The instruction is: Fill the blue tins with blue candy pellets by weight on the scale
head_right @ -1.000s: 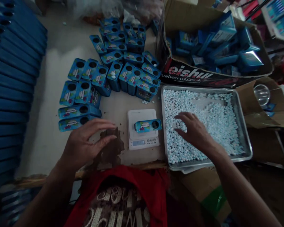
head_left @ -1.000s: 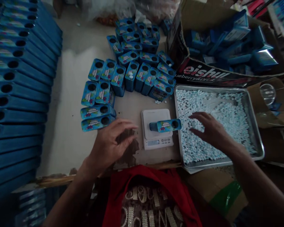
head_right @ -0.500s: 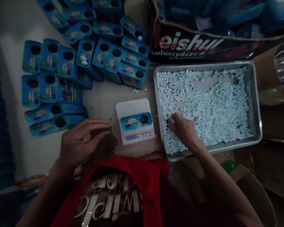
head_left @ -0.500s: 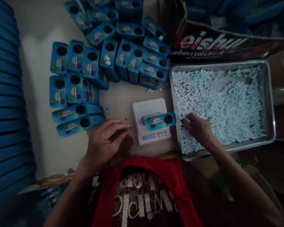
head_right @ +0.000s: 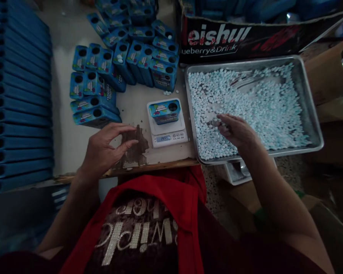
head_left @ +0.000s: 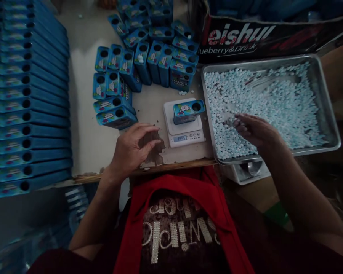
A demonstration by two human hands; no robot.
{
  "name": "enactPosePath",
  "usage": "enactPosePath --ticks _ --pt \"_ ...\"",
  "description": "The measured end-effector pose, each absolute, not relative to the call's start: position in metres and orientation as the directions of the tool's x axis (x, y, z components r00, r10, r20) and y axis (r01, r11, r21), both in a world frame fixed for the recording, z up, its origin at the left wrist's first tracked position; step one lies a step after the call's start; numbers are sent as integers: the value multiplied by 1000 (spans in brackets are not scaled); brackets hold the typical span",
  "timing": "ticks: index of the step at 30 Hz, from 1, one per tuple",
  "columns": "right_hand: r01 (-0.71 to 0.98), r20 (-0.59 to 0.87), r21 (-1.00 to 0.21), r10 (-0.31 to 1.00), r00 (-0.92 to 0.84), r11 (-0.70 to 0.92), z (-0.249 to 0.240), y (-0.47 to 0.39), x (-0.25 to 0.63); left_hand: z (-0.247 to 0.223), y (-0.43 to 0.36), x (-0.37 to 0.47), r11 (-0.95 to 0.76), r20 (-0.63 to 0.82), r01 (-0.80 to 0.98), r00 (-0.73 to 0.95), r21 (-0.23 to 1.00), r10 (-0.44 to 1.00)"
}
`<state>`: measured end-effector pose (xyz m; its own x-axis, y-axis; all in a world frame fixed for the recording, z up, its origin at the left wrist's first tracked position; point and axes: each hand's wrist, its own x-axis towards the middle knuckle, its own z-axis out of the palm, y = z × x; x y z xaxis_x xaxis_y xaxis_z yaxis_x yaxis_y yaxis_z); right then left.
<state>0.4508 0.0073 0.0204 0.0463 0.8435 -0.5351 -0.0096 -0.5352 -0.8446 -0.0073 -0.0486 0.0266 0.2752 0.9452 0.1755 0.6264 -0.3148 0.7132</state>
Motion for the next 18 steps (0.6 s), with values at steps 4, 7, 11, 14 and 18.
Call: enactPosePath --ticks 4,7,11,14,18 --pt "-53 -527 -849 849 36 -525 36 7 426 21 -55 -15 -288 145 638 267 714 953" --pt "-45 -391 -918 918 -57 -394 60 15 398 16 -58 -18 -293 145 630 277 719 950" --pt "188 -259 -959 924 -280 -212 92 37 361 12 -59 -21 -325 181 629 284 706 942" --pt "453 -167 -891 907 -387 29 111 58 340 9 -60 -26 -357 224 631 283 689 933" --pt "667 -71 -665 861 -504 336 123 81 328 4 -63 -37 -381 254 642 286 665 924"
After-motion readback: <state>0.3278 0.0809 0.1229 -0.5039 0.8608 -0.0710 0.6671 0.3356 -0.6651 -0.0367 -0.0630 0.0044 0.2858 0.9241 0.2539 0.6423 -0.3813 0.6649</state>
